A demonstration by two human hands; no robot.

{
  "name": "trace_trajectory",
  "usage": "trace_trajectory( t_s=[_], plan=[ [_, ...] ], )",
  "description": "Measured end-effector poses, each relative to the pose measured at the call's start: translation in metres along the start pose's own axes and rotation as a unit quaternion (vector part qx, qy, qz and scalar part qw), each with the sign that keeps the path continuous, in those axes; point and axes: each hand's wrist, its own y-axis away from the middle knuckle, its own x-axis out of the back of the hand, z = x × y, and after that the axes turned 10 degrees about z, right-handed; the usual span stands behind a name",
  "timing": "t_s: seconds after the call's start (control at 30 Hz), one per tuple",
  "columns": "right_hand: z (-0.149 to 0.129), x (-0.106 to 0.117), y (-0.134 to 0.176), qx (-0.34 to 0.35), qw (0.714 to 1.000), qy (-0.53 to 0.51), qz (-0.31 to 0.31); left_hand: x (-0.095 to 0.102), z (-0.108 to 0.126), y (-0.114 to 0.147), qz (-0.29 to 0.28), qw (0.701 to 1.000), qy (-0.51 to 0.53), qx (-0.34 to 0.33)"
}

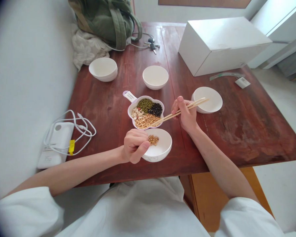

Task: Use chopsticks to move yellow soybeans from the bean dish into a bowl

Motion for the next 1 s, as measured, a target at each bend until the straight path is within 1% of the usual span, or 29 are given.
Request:
trace_trajectory(
  t_s=[0.1,0.23,0.37,0.5,0.57,0.87,1.0],
  plan=[
    [-0.0031,-0.0011,-0.0015,0.002,0.999,-0.041,0.012,-0.0002,0.0,-0.0004,0.002,1.0,0.008,-0.005],
    [-0.0049,-0.001,-0.0039,0.006,0.998,-0.052,0.024,-0.0004,-0.0001,-0.0007,0.002,1.0,0.009,-0.005],
    [-0.0029,0.0005,-0.0062,0.01,0.999,-0.031,0.034,-0.0004,0.0,-0.0006,0.002,1.0,0.01,-0.006],
    [-0.0015,0.001,-0.0062,0.006,0.998,0.027,0.048,-0.0002,0.0006,-0.0002,-0.007,1.0,-0.019,0.002],
    [-0.0025,0.0,-0.0051,0.004,0.998,0.038,0.053,0.0,0.0008,0.0001,-0.016,0.999,-0.034,0.005],
    [-0.0062,-0.0015,-0.0062,-0.001,0.997,0.011,0.071,0.0006,0.0003,0.0014,-0.022,0.999,-0.045,0.013],
    [-0.0056,0.0023,-0.0082,0.004,0.998,-0.017,0.056,0.0003,0.0008,0.0008,-0.02,0.999,-0.041,-0.006]
  ],
)
